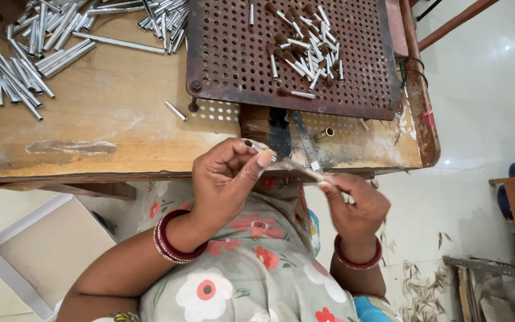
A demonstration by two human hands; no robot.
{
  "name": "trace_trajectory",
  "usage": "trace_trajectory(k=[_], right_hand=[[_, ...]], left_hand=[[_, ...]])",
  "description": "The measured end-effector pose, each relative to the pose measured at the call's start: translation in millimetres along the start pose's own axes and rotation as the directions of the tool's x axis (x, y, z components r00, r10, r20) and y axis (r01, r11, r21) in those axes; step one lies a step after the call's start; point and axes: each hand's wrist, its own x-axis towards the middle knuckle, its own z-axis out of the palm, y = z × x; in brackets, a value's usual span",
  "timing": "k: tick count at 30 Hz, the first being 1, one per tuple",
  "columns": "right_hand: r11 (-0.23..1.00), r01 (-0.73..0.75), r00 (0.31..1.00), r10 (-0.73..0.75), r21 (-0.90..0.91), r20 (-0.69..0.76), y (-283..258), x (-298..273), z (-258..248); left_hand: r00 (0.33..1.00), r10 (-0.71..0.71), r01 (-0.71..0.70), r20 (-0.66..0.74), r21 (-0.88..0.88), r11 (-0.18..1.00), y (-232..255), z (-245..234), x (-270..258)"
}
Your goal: The recorder applies a white paste or powder to the ends of small metal tubes and organizes them on a specialized workbench tray.
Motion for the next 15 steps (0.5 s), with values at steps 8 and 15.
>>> trace_trajectory(k=[8,15], right_hand=[[0.883,-0.283,0.951,0.308,-0.373,0.008,62,15,-12],[0.959,0.014,0.999,-0.023,0.284,0.028,-15,-2,15]], left_hand=[[0.985,-0.077,0.066,0.156,0.075,0.995,27,12,-5],[0.939,-0.004,-0.103,0.343,0.293,0.951,39,23,-4]])
